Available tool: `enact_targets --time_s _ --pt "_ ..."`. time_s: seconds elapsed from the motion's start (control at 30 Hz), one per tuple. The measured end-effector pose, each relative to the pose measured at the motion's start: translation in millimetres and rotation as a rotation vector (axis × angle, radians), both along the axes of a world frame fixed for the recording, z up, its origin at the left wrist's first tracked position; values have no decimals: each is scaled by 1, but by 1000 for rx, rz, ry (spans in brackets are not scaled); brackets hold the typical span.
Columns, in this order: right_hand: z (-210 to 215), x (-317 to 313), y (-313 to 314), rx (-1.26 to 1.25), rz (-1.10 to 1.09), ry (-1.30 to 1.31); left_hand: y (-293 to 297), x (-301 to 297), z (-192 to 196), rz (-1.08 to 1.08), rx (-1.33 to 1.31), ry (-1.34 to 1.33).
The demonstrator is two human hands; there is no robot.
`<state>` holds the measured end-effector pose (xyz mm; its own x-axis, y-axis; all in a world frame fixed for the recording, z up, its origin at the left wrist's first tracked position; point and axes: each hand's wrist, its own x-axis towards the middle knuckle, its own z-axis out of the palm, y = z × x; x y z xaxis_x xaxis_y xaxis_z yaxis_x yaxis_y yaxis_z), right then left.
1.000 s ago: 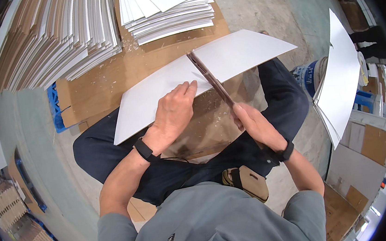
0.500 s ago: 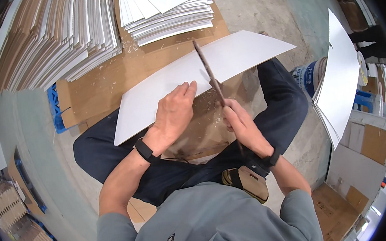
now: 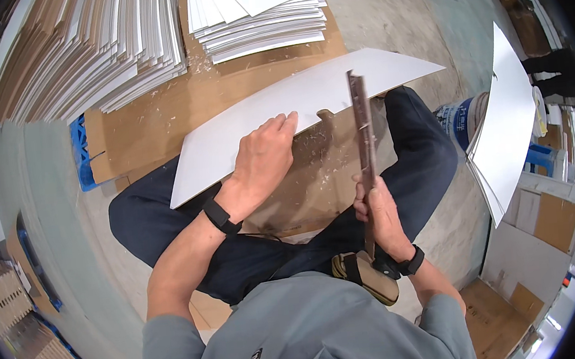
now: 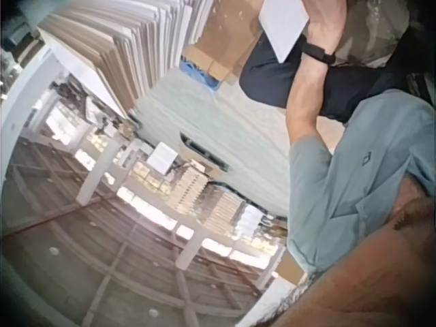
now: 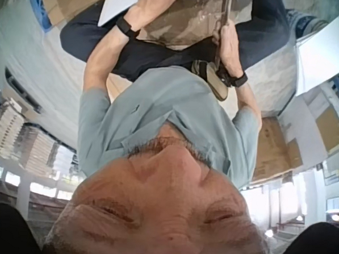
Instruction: Sanding the edges of white furniture panels using a manual sanding block.
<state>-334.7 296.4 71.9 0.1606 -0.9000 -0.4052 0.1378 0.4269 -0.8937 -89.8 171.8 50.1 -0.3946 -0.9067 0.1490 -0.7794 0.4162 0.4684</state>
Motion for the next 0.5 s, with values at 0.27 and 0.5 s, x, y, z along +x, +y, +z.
enact_targets --time_s 0.27,0.5 --pt "-17 33 -55 -85 96 67 0 -2 2 9 15 -23" --pt "-10 20 -32 50 21 48 -37 15 16 -22 -17 -39"
